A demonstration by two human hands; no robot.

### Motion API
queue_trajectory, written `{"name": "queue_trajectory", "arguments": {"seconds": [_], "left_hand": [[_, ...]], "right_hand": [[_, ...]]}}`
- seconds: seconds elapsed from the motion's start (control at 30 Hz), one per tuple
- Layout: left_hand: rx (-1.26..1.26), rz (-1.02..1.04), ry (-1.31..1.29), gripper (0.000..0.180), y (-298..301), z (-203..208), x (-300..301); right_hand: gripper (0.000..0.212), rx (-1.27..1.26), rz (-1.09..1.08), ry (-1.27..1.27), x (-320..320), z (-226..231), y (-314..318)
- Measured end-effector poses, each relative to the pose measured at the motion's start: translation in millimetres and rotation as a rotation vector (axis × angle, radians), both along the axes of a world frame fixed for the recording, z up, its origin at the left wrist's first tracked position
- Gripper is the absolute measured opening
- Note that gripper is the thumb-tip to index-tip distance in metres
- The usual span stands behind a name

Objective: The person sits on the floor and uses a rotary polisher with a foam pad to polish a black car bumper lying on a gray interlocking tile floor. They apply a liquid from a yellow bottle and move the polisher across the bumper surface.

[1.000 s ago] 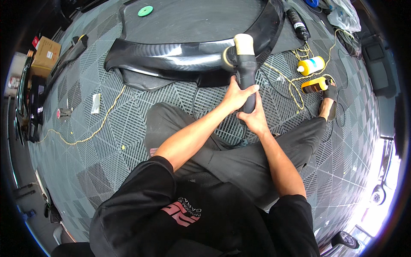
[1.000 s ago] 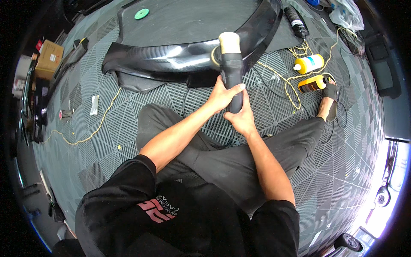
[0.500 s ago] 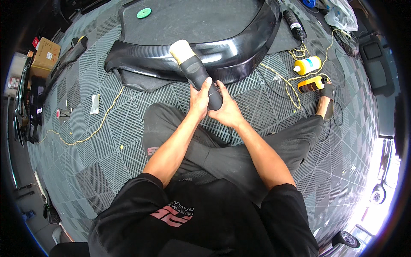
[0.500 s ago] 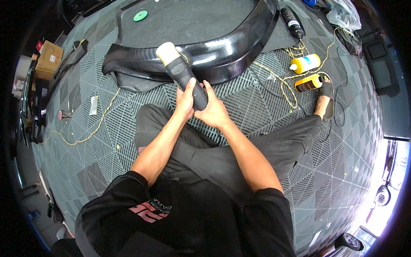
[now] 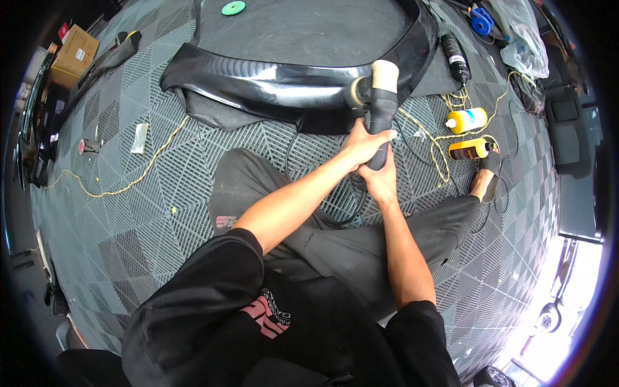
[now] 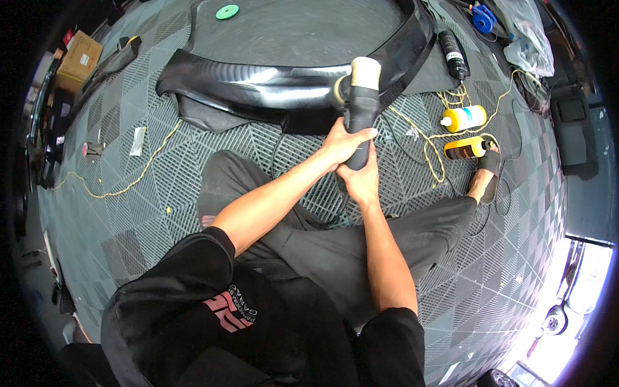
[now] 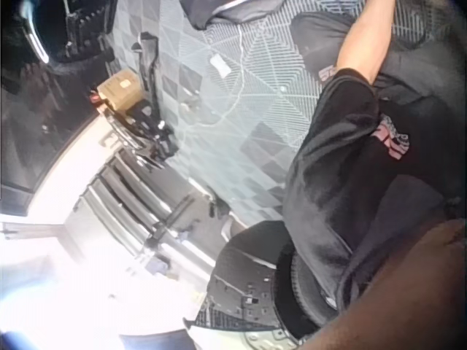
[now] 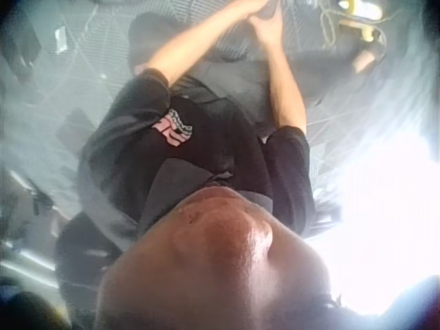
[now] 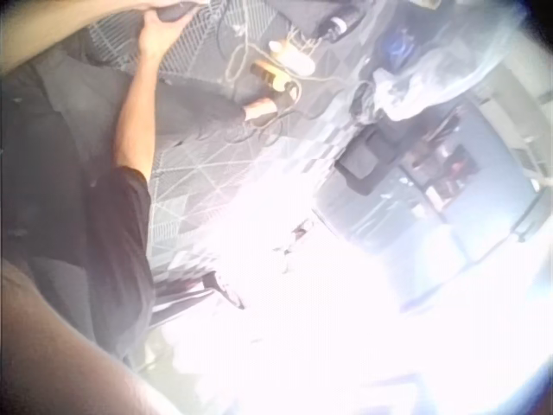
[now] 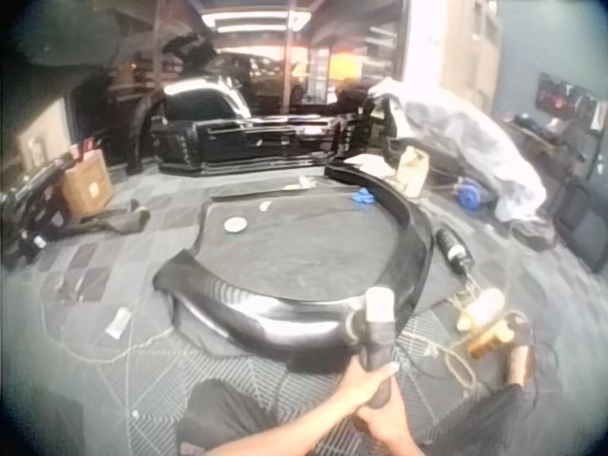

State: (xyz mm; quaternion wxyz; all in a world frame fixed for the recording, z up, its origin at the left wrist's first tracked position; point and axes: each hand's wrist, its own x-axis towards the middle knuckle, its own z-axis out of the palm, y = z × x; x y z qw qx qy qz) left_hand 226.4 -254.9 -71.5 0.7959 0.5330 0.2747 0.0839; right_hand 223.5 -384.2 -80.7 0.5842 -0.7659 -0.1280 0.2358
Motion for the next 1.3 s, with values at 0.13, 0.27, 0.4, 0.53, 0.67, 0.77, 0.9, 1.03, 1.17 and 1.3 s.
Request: {"name": "queue_trajectory", "arguments": {"seconds": [0.13,0.27,0.4,0.53,0.67,0.77,0.9,1.03,1.17,1.3], "left_hand": [[-0.022,-0.089,-0.085,0.054,9,13,12],[-0.11,0.006,-0.147,0.05,20,17,8],[-0.208,0.022,-0.234,0.051,37,14,-1],[-0.265,0.077,-0.29,0.05,52,12,-14],[-0.331,0.093,-0.327,0.051,61,10,-28],[-0.364,0.105,-0.363,0.051,65,9,-33],[-0.356,0.116,-0.342,0.052,68,12,-36],[-0.247,0.169,-0.223,0.053,73,20,-35],[-0.155,0.243,-0.103,0.054,83,25,-36],[-0.127,0.275,-0.097,0.057,102,20,-43]], "right_hand": [[0.112,-0.17,-0.046,-0.139,16,12,5],[0.114,-0.276,-0.01,-0.239,10,38,14],[0.111,-0.305,0.055,-0.261,4,65,32],[0.108,-0.336,0.091,-0.35,-9,78,50],[0.105,-0.369,0.126,-0.36,-18,88,63],[0.104,-0.417,0.138,-0.338,-23,94,66],[0.103,-0.387,0.136,-0.317,-23,90,70],[0.105,-0.284,0.147,-0.26,-16,78,75],[0.105,-0.143,0.205,-0.222,-12,70,83],[0.108,-0.14,0.257,-0.228,-12,64,100]]}}
